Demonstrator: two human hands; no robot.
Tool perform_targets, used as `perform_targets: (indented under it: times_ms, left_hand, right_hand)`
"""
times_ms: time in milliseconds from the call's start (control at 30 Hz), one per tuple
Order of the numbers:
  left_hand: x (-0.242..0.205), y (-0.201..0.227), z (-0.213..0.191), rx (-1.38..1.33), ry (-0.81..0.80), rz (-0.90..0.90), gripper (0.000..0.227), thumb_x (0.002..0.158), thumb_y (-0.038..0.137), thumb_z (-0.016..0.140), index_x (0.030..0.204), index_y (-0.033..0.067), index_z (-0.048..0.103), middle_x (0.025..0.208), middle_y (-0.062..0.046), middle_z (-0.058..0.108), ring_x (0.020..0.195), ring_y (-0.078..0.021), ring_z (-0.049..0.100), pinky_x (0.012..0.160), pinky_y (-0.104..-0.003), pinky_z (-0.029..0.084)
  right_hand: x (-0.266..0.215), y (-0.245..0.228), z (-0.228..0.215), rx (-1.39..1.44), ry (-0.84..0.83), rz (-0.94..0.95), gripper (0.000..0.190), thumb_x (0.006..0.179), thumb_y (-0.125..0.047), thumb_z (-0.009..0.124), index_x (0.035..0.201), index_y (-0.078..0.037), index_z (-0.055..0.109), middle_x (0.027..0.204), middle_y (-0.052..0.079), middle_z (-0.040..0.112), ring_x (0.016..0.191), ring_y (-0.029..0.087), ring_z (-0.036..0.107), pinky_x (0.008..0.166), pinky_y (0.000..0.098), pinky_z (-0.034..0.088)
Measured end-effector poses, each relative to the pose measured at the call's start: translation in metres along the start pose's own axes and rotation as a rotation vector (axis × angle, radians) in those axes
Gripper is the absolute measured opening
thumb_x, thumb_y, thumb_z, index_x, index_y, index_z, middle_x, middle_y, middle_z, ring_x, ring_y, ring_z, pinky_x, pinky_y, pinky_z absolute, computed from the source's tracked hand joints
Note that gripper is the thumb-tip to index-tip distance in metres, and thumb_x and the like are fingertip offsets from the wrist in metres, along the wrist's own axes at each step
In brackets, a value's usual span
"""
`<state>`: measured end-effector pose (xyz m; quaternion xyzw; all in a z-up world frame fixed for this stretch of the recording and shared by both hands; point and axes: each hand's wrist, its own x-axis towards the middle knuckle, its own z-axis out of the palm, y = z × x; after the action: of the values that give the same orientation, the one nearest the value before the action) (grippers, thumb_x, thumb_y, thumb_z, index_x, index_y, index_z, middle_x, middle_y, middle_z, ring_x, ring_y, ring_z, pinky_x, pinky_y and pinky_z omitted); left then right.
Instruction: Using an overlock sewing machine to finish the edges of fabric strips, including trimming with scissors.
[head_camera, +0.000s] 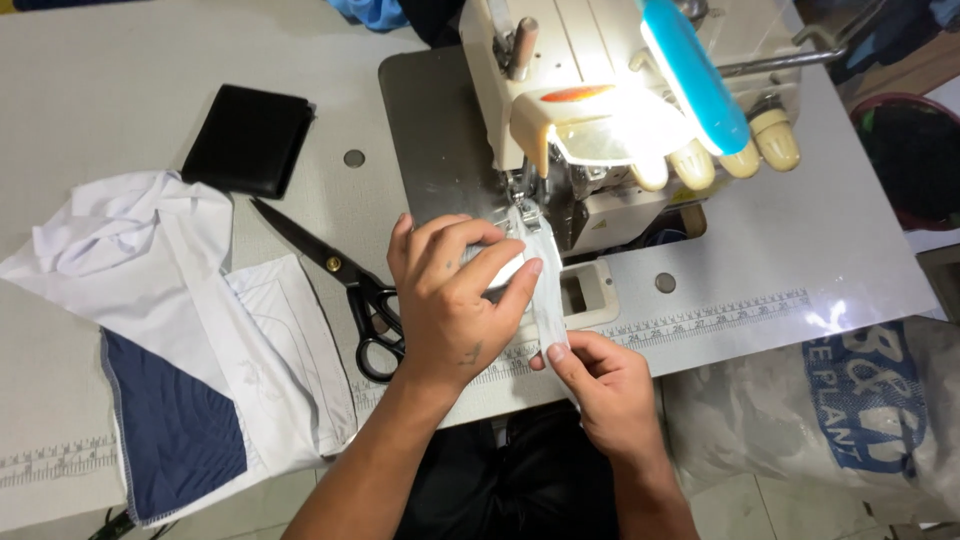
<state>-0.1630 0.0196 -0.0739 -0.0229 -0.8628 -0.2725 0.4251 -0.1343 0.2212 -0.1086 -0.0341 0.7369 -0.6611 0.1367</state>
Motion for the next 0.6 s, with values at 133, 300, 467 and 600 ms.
perform_targets:
  times_ms: [133, 300, 467, 600]
  left_hand:
    - [0.000, 0.001, -0.001, 0.008, -0.014, -0.007, 0.014, 0.091, 0.022, 0.099, 0.093, 0.0202, 0.085, 0.108, 0.002, 0.076, 0.114, -0.0257, 0.070, 0.123, -0.061, 0.037]
    - [0.002, 0.004, -0.001, 0.018, -0.010, -0.014, 0.015, 0.091, 0.022, 0.100, 0.093, 0.0213, 0.086, 0.109, 0.004, 0.075, 0.115, -0.0254, 0.069, 0.121, -0.058, 0.037]
    - [0.002, 0.006, 0.000, 0.034, -0.008, -0.019, 0.012, 0.092, 0.021, 0.099, 0.095, 0.0216, 0.088, 0.107, 0.004, 0.074, 0.114, -0.0251, 0.068, 0.120, -0.058, 0.038]
    - [0.001, 0.007, 0.002, 0.039, -0.007, -0.032, 0.013, 0.092, 0.021, 0.100, 0.097, 0.0224, 0.088, 0.108, 0.005, 0.075, 0.115, -0.0247, 0.069, 0.121, -0.058, 0.038]
  right_hand:
    - [-0.007, -0.004, 0.002, -0.074, 0.082, 0.044, 0.023, 0.104, -0.019, 0.078, 0.095, -0.003, 0.092, 0.088, 0.007, 0.092, 0.088, 0.014, 0.082, 0.091, 0.0296, 0.063]
    - [-0.013, -0.009, -0.001, -0.116, 0.104, 0.049, 0.030, 0.106, -0.024, 0.077, 0.089, -0.005, 0.092, 0.083, 0.004, 0.090, 0.082, 0.012, 0.077, 0.084, 0.0282, 0.059]
    - [-0.016, -0.008, -0.001, -0.141, 0.129, 0.068, 0.031, 0.106, -0.025, 0.078, 0.085, -0.006, 0.092, 0.080, 0.003, 0.089, 0.074, 0.011, 0.071, 0.075, 0.0270, 0.055]
    - [-0.018, -0.003, -0.001, -0.126, 0.123, 0.062, 0.031, 0.105, -0.024, 0.078, 0.085, -0.005, 0.092, 0.080, 0.004, 0.088, 0.077, 0.012, 0.075, 0.077, 0.0271, 0.058]
